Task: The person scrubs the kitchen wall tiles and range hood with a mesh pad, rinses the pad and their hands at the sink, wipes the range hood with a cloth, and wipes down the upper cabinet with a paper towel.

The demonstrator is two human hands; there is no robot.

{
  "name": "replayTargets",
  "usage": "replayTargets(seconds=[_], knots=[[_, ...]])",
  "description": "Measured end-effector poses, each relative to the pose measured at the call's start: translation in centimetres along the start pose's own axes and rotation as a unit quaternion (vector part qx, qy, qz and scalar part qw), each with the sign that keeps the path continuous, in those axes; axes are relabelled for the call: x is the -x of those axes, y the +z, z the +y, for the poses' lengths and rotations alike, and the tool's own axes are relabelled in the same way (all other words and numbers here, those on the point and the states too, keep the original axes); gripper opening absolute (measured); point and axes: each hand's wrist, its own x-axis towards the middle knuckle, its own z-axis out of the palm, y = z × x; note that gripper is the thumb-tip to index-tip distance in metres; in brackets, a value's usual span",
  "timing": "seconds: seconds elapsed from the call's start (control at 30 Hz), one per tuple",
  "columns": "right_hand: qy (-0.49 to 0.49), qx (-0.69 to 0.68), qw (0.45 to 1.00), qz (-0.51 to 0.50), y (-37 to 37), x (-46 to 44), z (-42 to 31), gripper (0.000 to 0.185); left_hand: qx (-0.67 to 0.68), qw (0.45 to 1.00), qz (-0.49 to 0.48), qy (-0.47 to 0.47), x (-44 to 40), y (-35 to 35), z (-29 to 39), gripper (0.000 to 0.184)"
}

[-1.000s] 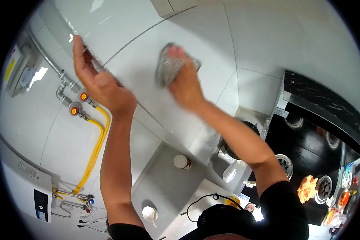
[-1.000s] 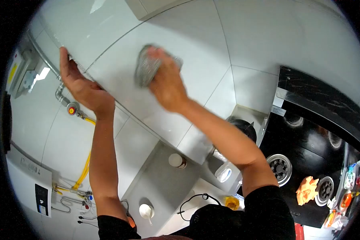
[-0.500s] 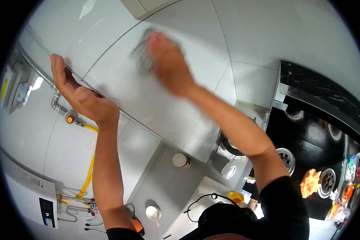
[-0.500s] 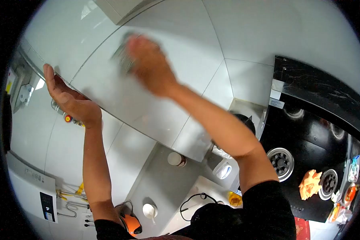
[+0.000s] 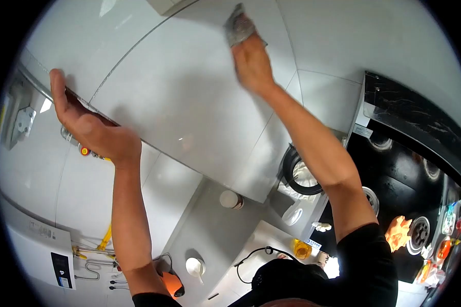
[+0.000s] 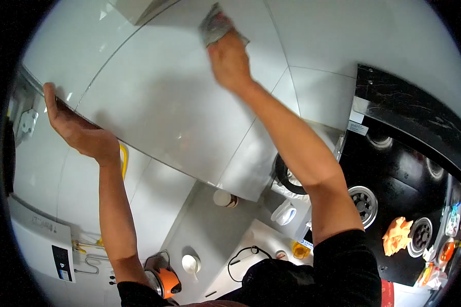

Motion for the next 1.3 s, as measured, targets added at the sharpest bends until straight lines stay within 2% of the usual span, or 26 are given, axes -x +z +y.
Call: replayTargets(seconds=[0.07, 0.13, 0.2, 0.23, 0.27, 0.3, 0.37, 0.4, 0.47, 0.5, 0.53, 0.57, 0.6, 0.63, 0.7, 0.73, 0.8, 0.83, 0.87, 0.93, 1.03, 1.07, 1.17, 1.2, 1.23, 1.3], knots=[[-0.084, 0.087, 0.991, 0.052, 2.8, 4.3, -4.4, 0.03, 0.014, 1.0, 0.007, -0.005, 0.1, 0.2, 0.1, 0.073], [-0.278, 0.16, 0.947, 0.012, 2.7, 6.1, -3.4, 0.03, 0.018, 1.0, 0.011, -0.012, 0.1, 0.4, 0.3, 0.074], [-0.176, 0.0, 0.981, 0.081, 2.2, 2.0, 1.8, 0.031, 0.004, 1.0, 0.001, -0.019, 0.1, 0.1, 0.5, 0.074], [-0.189, 0.115, 0.968, 0.12, 0.4, 1.0, 0.8, 0.031, -0.01, 1.0, -0.004, -0.022, 0.0, 0.0, 0.7, 0.074], [-0.187, 0.115, 0.968, 0.125, 0.6, 1.8, -0.7, 0.031, -0.006, 1.0, -0.006, -0.02, -0.1, -0.1, 0.6, 0.074], [-0.14, 0.102, 0.983, 0.064, 1.2, 3.5, -3.4, 0.03, 0.002, 1.0, -0.004, -0.014, 0.0, 0.0, 0.3, 0.073], [-0.31, 0.065, 0.948, 0.014, 1.4, 6.1, -5.2, 0.028, 0.014, 1.0, -0.001, -0.015, 0.1, 0.3, 0.1, 0.073], [-0.307, 0.067, 0.949, 0.012, 1.1, 5.4, -3.9, 0.028, 0.012, 1.0, -0.002, -0.019, 0.2, 0.3, 0.2, 0.072], [-0.191, 0.073, 0.971, 0.122, 0.0, 1.0, 0.1, 0.034, 0.004, 1.0, -0.002, -0.021, 0.1, -0.2, 0.3, 0.071], [-0.029, 0.065, 0.997, -0.008, -1.0, 0.4, 0.3, 0.038, -0.023, 1.0, -0.018, -0.012, 0.1, -0.5, 0.6, 0.07], [0.131, 0.099, 0.977, -0.138, -2.0, -0.1, 0.1, 0.043, -0.047, 0.998, -0.03, 0.0, -0.1, -0.5, 0.6, 0.069], [-0.013, 0.066, 0.998, -0.011, 0.0, 1.1, 1.3, 0.047, -0.044, 0.999, -0.026, 0.0, -0.1, -0.4, 0.4, 0.069], [-0.155, 0.031, 0.981, 0.112, 1.7, 2.3, 1.7, 0.051, -0.033, 0.999, -0.026, 0.004, 0.0, -0.6, 0.1, 0.069], [-0.182, 0.041, 0.974, 0.126, 2.9, 5.5, -0.2, 0.06, -0.023, 0.999, -0.023, 0.008, 0.1, -0.4, -0.1, 0.068], [-0.191, -0.129, 0.969, 0.085, 3.8, 8.4, -0.5, 0.051, -0.007, 1.0, -0.006, -0.008, 0.1, 0.2, 0.3, 0.069], [-0.225, 0.105, 0.966, 0.067, 2.2, 8.7, 0.4, 0.043, 0.008, 1.0, -0.001, -0.021, 0.1, 0.2, 0.6, 0.069], [-0.134, 0.104, 0.979, 0.109, 0.5, 4.9, 2.1, 0.024, 0.0, 1.0, -0.007, -0.022, 0.0, 0.2, 0.6, 0.065], [-0.09, 0.098, 0.99, 0.045, -1.4, 2.7, 2.2, 0.016, -0.006, 1.0, -0.019, -0.024, 0.2, 0.0, 0.8, 0.063], [-0.135, 0.084, 0.984, 0.081, -1.7, 1.8, 2.0, 0.017, -0.005, 1.0, -0.016, -0.024, 0.2, 0.1, 0.7, 0.063], [-0.078, 0.127, 0.987, 0.055, -0.4, 4.6, 1.6, 0.015, 0.014, 0.999, -0.001, -0.031, 0.1, 0.2, 0.6, 0.068], [-0.216, 0.085, 0.973, 0.019, 1.1, 10.9, -0.1, 0.018, 0.022, 0.999, 0.004, -0.035, 0.2, 0.3, 0.6, 0.068], [-0.233, 0.098, 0.967, -0.003, 1.1, 11.6, -0.2, 0.037, 0.023, 0.999, 0.003, -0.037, 0.3, 0.2, 0.6, 0.068], [-0.209, 0.104, 0.967, 0.1, 0.4, 4.4, 1.2, 0.014, -0.015, 0.999, -0.009, -0.027, 0.3, -0.1, 0.4, 0.068], [-0.092, 0.081, 0.99, 0.076, -0.5, 1.5, 1.0, 0.019, -0.011, 0.999, -0.026, -0.034, 0.3, -0.2, 0.5, 0.067], [-0.165, 0.076, 0.981, 0.071, -1.3, -1.9, 2.9, 0.028, -0.008, 0.998, -0.039, -0.039, 0.3, -0.3, 0.5, 0.066], [-0.101, 0.035, 0.986, 0.125, -1.5, -4.3, 4.4, 0.033, -0.012, 0.998, -0.041, -0.036, 0.4, -0.3, 0.4, 0.066]])
